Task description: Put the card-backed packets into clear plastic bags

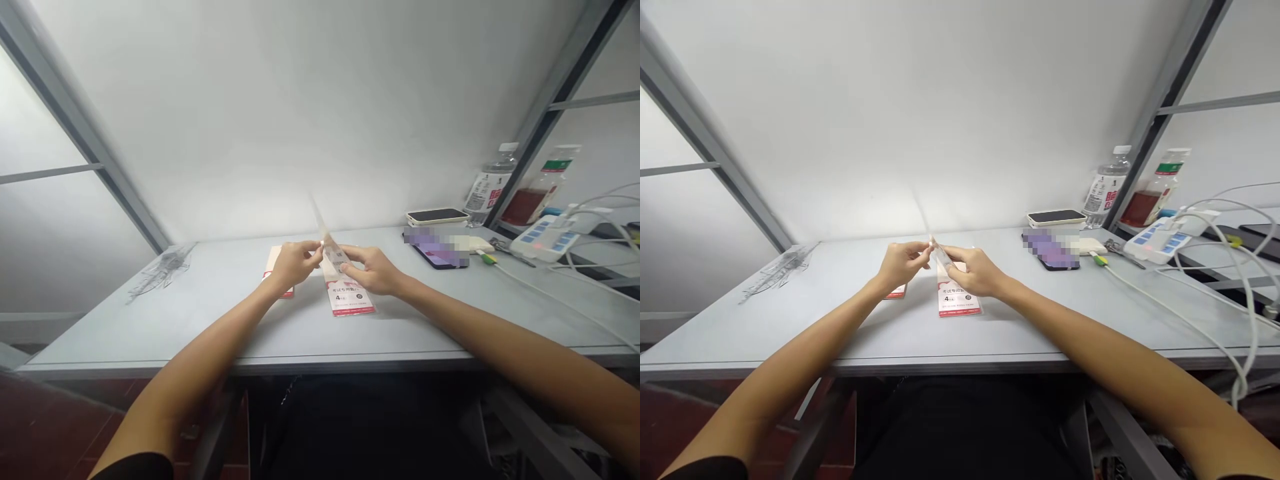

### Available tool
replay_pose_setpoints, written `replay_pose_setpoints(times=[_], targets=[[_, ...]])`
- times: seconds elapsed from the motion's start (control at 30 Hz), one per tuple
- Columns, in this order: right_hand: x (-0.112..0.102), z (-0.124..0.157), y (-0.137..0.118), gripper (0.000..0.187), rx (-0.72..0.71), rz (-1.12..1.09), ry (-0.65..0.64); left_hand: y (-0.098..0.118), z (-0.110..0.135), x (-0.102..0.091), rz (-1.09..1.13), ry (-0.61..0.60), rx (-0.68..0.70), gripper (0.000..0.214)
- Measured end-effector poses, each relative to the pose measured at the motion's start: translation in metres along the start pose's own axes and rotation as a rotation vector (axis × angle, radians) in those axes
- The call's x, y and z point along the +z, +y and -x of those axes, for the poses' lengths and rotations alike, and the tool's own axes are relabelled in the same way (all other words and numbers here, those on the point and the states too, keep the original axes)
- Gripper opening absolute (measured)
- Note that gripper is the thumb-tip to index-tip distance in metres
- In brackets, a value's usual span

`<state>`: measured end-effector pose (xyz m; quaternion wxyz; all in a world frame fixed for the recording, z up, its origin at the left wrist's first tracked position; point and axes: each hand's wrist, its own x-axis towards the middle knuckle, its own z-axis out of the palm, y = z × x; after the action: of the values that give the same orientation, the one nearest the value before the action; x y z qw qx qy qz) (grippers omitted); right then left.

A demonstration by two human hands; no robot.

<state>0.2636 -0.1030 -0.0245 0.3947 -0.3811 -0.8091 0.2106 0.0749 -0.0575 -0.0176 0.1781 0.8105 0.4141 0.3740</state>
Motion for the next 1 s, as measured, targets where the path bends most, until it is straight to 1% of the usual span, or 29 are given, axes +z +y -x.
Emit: replay_pose_setpoints(times=[0.17, 0.3, 0.43, 0.6, 0.8, 0.9, 1.0], targets=[[0.000, 0.001, 0.004, 0.042, -0.026, 0.007, -0.027, -0.002, 0.000, -0.002, 0.015, -0.016, 0.039, 0.029], [-0.002, 0.002, 0.004, 0.040, -0.042, 0.026, -0.019, -0.005, -0.001, -0.003, 0.070, -0.050, 0.040, 0.029], [-0.002, 0.002, 0.003, 0.040, -0.051, 0.047, -0.030, -0.005, -0.002, -0.005, 0.186, -0.093, -0.006, 0.028], [-0.001, 0.003, 0.005, 0.044, -0.036, 0.066, -0.070, -0.004, -0.002, -0.005, 0.191, -0.140, -0.108, 0.028], [0.002, 0.003, 0.011, 0.045, -0.036, 0.105, -0.029, 0.003, -0.005, -0.002, 0.351, -0.144, -0.190, 0.026], [0.004, 0.002, 0.013, 0.045, -0.037, 0.100, -0.025, 0.006, -0.005, -0.001, 0.364, -0.140, -0.190, 0.022], [0.006, 0.002, 0.013, 0.043, -0.050, 0.088, -0.025, 0.006, -0.003, 0.001, 0.342, -0.102, -0.179, 0.019]])
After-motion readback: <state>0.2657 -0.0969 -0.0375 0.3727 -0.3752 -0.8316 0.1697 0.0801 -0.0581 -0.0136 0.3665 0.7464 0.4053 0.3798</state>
